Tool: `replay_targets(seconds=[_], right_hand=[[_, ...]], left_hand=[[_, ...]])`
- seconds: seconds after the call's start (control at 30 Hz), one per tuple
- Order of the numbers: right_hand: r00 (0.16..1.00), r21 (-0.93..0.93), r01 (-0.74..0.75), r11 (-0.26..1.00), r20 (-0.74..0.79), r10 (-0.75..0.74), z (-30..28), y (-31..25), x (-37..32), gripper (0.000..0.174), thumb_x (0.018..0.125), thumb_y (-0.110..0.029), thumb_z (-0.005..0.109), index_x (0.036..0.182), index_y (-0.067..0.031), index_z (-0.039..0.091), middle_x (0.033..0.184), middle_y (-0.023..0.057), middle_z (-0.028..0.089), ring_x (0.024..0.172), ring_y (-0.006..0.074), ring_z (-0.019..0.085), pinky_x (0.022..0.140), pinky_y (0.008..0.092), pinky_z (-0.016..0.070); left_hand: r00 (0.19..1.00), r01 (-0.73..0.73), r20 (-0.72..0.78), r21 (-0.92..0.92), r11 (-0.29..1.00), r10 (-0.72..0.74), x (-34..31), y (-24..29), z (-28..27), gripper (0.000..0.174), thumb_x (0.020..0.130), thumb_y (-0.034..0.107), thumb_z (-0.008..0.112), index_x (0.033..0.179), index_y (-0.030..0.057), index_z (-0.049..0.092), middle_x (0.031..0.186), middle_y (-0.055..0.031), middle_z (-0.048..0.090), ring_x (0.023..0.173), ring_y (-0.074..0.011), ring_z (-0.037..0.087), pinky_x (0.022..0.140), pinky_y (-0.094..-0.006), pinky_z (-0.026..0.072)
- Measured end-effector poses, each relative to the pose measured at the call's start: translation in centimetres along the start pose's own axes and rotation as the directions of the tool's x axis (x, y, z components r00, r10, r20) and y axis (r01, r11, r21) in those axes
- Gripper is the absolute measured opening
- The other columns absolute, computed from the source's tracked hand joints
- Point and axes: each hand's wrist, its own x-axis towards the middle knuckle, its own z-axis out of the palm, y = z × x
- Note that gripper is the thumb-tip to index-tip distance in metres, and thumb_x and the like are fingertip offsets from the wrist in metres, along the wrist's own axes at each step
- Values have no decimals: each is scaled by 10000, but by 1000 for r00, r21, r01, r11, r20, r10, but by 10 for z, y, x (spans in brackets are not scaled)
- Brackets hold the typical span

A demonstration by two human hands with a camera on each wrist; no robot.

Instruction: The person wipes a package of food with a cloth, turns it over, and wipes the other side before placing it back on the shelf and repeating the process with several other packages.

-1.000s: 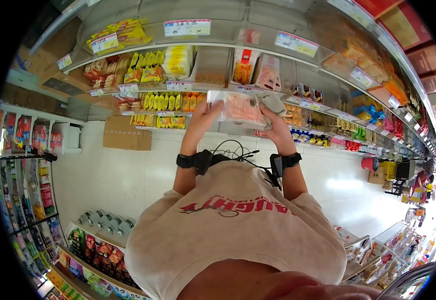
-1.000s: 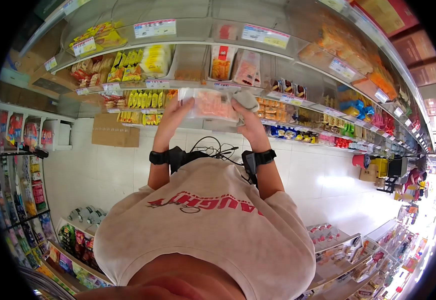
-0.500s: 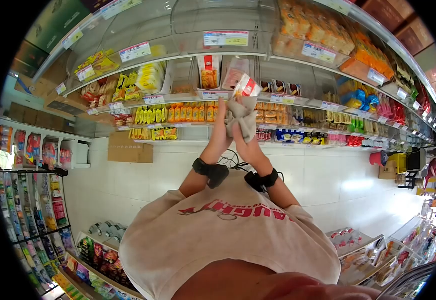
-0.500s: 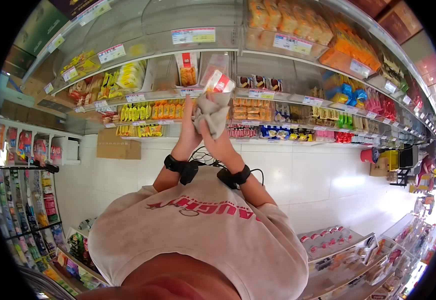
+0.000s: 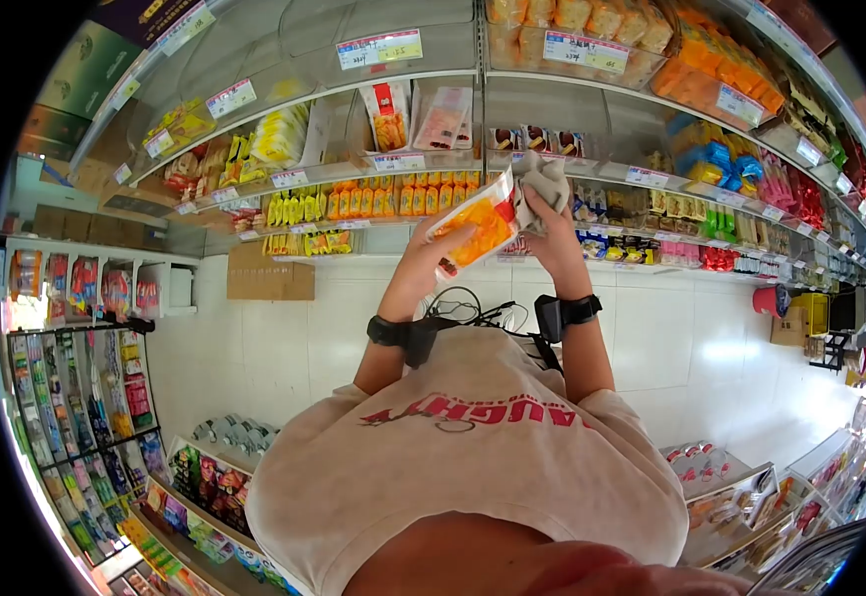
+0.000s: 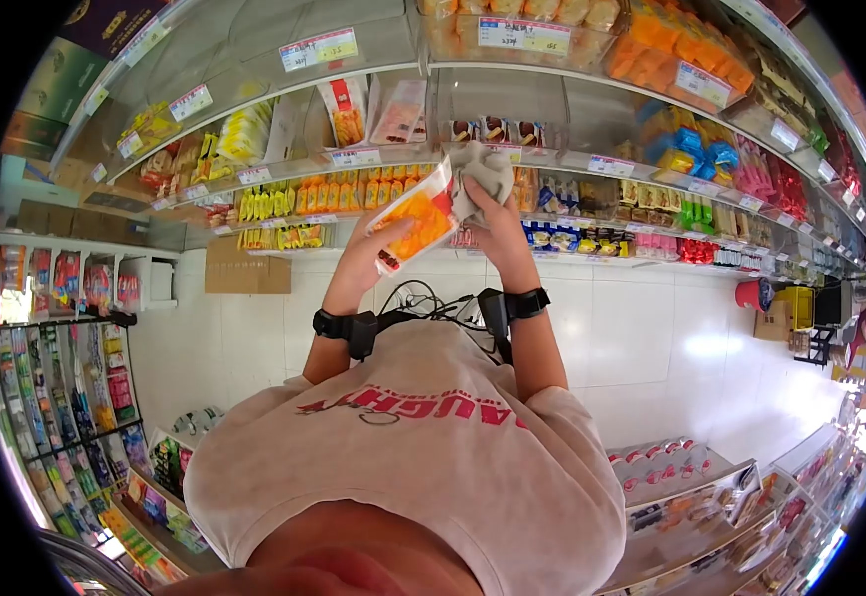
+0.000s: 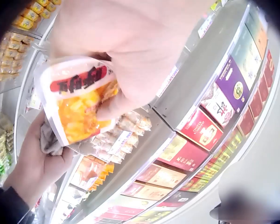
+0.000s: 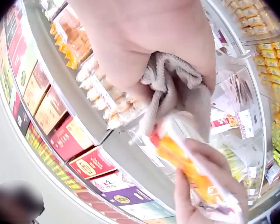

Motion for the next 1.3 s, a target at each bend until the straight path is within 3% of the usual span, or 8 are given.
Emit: replay_targets(seconds=[0.23, 0.33, 0.47, 0.67, 0.97, 1.17, 1.27, 1.3], right_hand=[[1000, -167, 6, 986, 17, -3, -22, 18, 4, 453, 942, -99, 663, 1352, -42, 478, 1264, 66, 597, 1143, 188, 601, 924, 327, 511], [986, -68, 39, 997, -158, -49, -24, 26, 14, 441, 957, -152, 655, 1350, -49, 483, 1251, 60, 602, 1128, 181, 605, 921, 326, 513], [998, 140, -42, 989, 46, 35, -7, 45, 8, 465, 953, -220, 675, 1351, -70, 489, 1219, 30, 605, 1066, 161, 619, 922, 323, 502], [880, -494, 344, 799, -128, -458, 14, 56, 19, 316, 943, -197, 689, 1190, -16, 612, 1132, 48, 654, 992, 140, 596, 856, 299, 480], [959, -588, 280, 758, 132, -252, 83, 109, 30, 302, 952, -176, 664, 1199, -12, 609, 1110, 32, 633, 1005, 126, 583, 888, 270, 463], [920, -682, 371, 630, 181, -347, 119, 137, 54, 200, 946, -147, 653, 1083, 0, 648, 991, 58, 655, 899, 145, 598, 809, 306, 483], [735, -810, 534, 243, 302, -608, 115, 163, 81, 205, 967, -160, 628, 1099, -4, 641, 970, 60, 648, 912, 147, 590, 831, 306, 475], [768, -800, 510, 316, 258, -587, 124, 165, 79, 206, 974, -161, 616, 1109, -7, 637, 983, 60, 642, 925, 146, 585, 840, 304, 470]], left_hand=[[986, -32, -156, 154, 988, 56, -1, -4, -13, 365, 903, 128, 712, 1218, -35, 626, 1077, -85, 693, 931, -132, 679, 814, -257, 527], [906, -225, -336, 131, 965, 257, 4, 6, -4, 349, 906, 213, 718, 1173, -5, 663, 969, -32, 698, 766, -63, 655, 571, -192, 474], [975, 56, -219, 387, 921, 33, 9, 13, -10, 344, 955, 206, 663, 1226, -4, 630, 1030, -54, 694, 868, -120, 681, 730, -241, 533], [983, -162, 148, 418, 894, 109, 20, -2, -21, 314, 991, 217, 609, 1186, -27, 639, 968, -33, 698, 728, -108, 674, 624, -248, 531], [876, -354, -152, 445, 823, 458, 33, 25, -79, 236, 1007, 189, 578, 1096, -12, 663, 829, -2, 642, 682, -38, 573, 590, -208, 456], [932, -296, -225, -24, 955, 283, 30, 39, -129, 257, 1024, 202, 551, 1095, -20, 659, 835, 11, 598, 735, -51, 503, 634, -217, 412], [870, -247, -353, 290, 925, 343, 25, 41, -156, 314, 1036, 221, 526, 1173, -43, 627, 941, -19, 643, 813, -74, 562, 724, -228, 451], [860, -280, -327, 337, 899, 391, 25, 45, -163, 331, 1038, 225, 516, 1201, -47, 612, 993, -42, 646, 869, -95, 573, 767, -243, 455]])
